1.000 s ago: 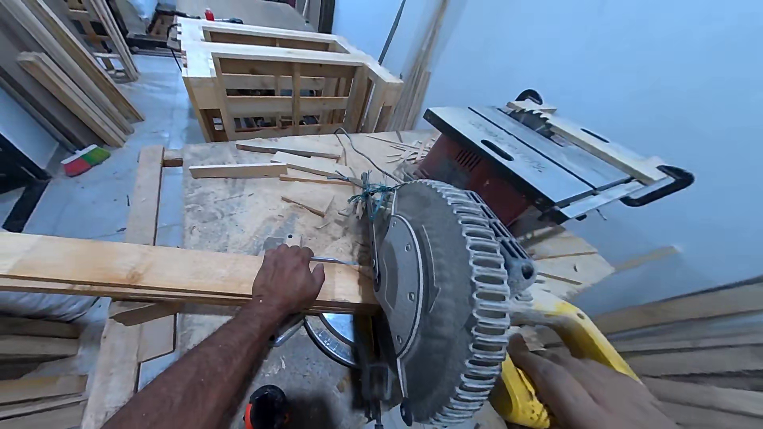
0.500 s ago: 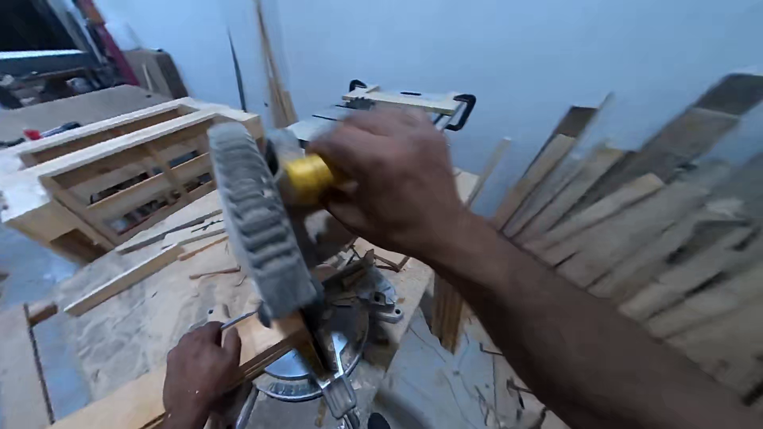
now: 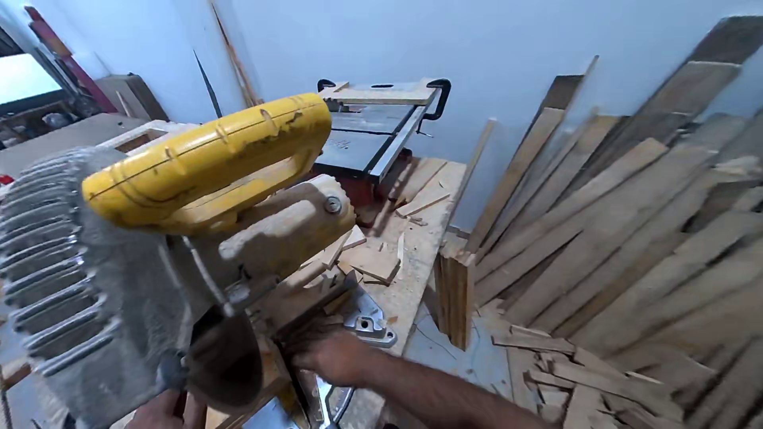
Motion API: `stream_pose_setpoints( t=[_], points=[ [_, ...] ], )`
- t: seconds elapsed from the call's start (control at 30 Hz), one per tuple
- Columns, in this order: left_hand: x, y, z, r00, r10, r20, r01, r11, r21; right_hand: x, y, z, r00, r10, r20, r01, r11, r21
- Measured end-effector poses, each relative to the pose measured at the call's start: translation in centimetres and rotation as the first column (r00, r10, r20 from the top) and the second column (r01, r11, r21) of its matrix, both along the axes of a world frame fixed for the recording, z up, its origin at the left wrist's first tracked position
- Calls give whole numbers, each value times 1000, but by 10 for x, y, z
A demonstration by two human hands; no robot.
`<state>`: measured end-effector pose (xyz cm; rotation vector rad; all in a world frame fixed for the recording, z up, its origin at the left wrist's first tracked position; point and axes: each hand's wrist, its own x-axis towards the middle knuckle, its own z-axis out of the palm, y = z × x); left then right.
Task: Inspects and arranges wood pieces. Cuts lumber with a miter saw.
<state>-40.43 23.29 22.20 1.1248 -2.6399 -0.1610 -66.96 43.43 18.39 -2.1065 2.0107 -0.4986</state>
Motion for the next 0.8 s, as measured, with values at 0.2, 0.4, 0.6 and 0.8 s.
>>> stream_pose_setpoints(
  t=[0.2,0.4,0.6,0.8],
  points=[
    [3,2,0,1000,31,-1,-31,999,-13,-114,63,-2,989,-137,-63,138,990,23],
    [-8,12,15,996,81,39,-81,997,15,-111,107,4,725,-676,-132,668,737,-102],
    [-7,3,6,998,57,22,-57,998,-3,-31,75,-20,897,-439,-50,440,898,22],
    [-5,-4,8,994,85,62,-88,995,52,55,60,31,722,-642,258,612,766,194]
  ],
)
